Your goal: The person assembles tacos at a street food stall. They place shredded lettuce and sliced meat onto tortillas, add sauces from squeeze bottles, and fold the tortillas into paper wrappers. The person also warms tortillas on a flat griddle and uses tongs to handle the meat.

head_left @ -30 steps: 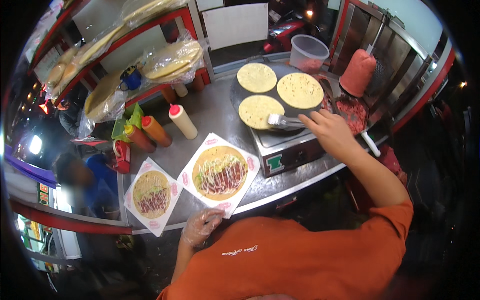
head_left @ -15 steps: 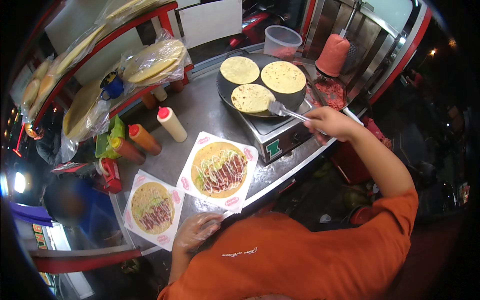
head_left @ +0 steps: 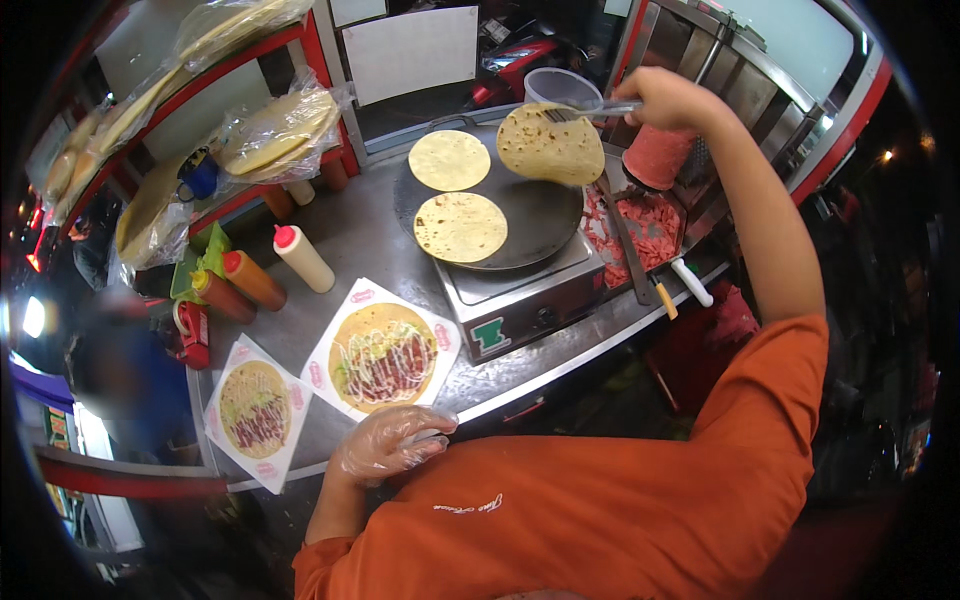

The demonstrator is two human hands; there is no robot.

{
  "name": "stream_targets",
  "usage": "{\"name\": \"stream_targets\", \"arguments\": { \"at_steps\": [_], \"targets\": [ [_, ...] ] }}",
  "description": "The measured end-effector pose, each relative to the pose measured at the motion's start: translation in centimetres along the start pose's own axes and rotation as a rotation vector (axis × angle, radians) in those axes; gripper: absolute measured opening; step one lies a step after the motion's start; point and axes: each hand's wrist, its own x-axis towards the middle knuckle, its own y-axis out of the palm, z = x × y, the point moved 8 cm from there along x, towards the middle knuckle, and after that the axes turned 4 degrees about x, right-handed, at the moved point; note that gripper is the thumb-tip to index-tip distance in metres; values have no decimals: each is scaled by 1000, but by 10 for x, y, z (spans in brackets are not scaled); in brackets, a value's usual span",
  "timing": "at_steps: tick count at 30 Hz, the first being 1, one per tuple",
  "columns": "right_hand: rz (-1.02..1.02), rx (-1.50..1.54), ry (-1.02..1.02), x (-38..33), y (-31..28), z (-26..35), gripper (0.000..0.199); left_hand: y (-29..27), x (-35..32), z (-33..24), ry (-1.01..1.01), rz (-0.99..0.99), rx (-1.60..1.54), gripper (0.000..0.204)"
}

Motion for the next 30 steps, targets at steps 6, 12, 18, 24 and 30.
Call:
{"name": "stream_targets", "arguments": {
  "at_steps": [6, 12, 18, 24, 30],
  "targets": [
    [-314, -119, -38, -18, 68, 3, 42, 58, 18, 22, -158, -117, -150, 31],
    [-235, 315, -242, -82, 136, -25, 30, 77, -9, 43, -519, -273, -313, 31],
    [319, 796, 307, 82, 182, -38, 44, 40, 34, -7, -353, -221, 24, 32],
    [59, 613, -52, 108, 85, 40, 44, 55, 31, -20, -356, -294, -23, 33],
    [95, 592, -333, 90, 99, 90, 41, 90, -23, 6, -565, -540, -404, 31]
  ]
}}
